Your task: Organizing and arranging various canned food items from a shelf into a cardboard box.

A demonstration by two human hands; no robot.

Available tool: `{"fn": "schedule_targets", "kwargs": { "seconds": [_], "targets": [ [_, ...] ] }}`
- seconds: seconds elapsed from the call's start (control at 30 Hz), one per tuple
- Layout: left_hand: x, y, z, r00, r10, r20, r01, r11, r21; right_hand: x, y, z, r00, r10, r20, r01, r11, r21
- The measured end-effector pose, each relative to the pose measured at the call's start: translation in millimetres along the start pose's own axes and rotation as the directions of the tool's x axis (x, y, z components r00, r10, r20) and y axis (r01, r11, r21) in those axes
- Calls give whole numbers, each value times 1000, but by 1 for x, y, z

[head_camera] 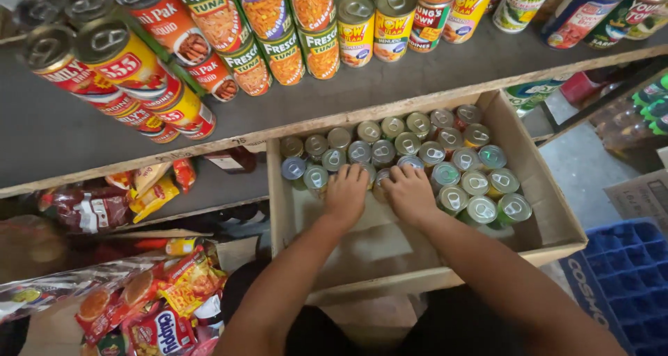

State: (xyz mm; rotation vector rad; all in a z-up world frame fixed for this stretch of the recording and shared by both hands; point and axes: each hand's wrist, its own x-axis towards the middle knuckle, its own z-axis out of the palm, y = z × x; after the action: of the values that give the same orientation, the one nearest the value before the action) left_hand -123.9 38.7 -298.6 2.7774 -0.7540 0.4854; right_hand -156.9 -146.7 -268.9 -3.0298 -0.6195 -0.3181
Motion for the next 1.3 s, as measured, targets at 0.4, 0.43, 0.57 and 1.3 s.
{"fn": "schedule_targets", "kwargs": {
  "seconds": [0.4,0.43,0.57,1.3],
  "targets": [
    [16,-1,-105,988,-5,-157,-54,928,-369,17,3,-42,960,34,-277,16,984,180],
    [21,-3,-116,985,-4,-174,-60,931,-359,23,1,-51,956,26,-292,26,985,173],
    [46,-9,-169,902,-36,-430,-109,945,-307,48,-14,-108,861,48,-506,130,942,310],
    [146,-63,-266,720,-84,-689,186,980,74,209,-41,-237,603,180,-777,167,924,344]
  ]
}}
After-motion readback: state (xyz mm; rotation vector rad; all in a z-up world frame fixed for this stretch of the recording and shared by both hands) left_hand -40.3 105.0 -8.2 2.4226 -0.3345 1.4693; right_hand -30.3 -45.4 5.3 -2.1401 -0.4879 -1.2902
